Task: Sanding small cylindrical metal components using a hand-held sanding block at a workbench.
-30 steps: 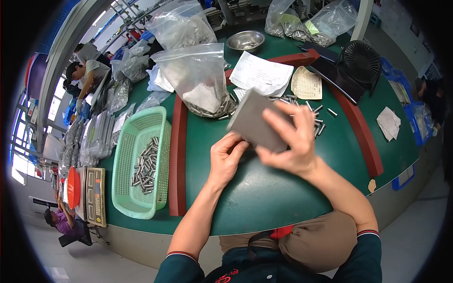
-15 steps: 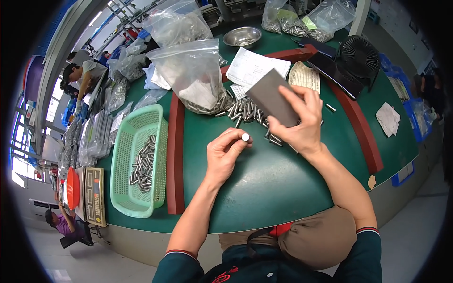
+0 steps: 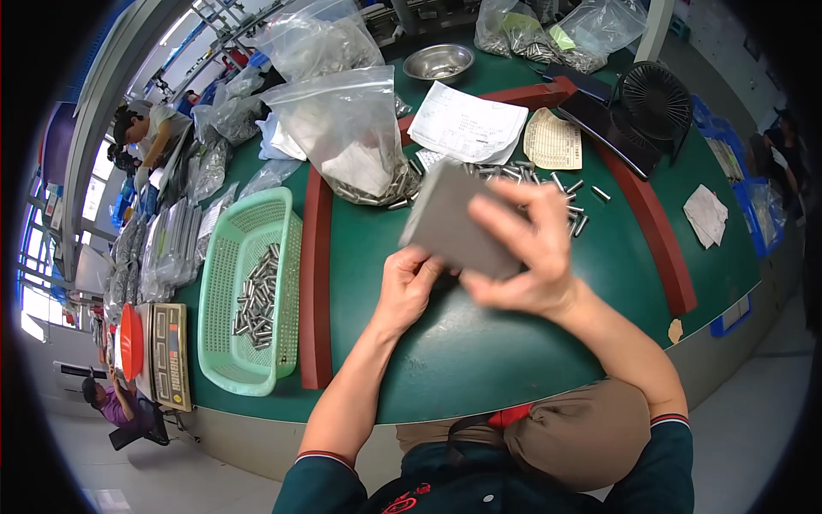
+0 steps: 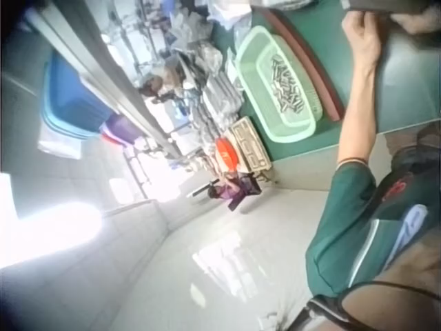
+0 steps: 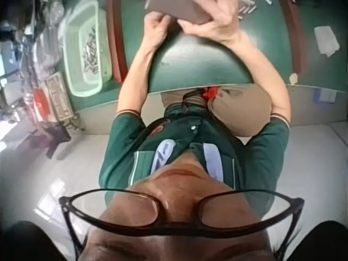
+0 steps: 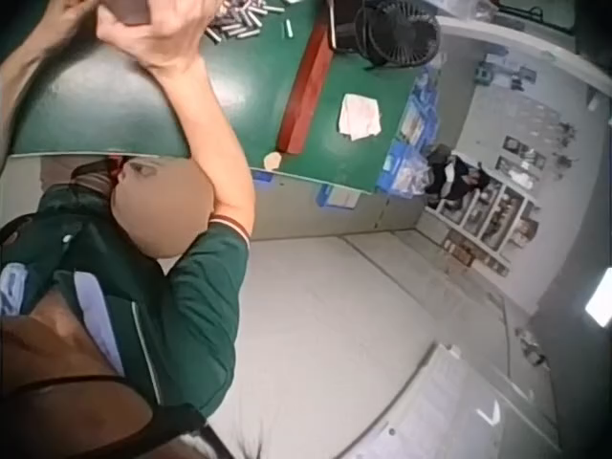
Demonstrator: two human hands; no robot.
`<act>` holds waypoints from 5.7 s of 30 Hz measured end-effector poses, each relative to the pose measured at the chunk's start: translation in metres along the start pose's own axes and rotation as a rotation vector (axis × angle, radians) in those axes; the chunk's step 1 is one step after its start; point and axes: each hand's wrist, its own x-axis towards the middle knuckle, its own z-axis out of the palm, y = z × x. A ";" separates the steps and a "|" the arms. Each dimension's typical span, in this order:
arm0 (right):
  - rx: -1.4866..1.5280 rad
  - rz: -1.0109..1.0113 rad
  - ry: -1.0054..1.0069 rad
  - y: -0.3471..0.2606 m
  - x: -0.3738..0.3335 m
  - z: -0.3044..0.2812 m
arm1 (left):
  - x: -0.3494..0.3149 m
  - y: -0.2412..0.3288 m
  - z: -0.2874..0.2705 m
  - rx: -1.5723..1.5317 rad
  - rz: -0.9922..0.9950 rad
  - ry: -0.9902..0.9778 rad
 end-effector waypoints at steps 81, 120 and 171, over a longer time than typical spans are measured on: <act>0.053 -0.110 -0.274 -0.018 0.002 -0.002 | 0.007 0.021 0.009 -0.023 0.301 0.407; -0.216 0.335 -0.209 0.013 0.014 -0.022 | 0.009 0.015 0.004 -0.224 0.362 0.455; -0.135 0.192 -0.052 0.025 -0.005 0.018 | -0.021 0.015 -0.024 -0.170 0.262 0.102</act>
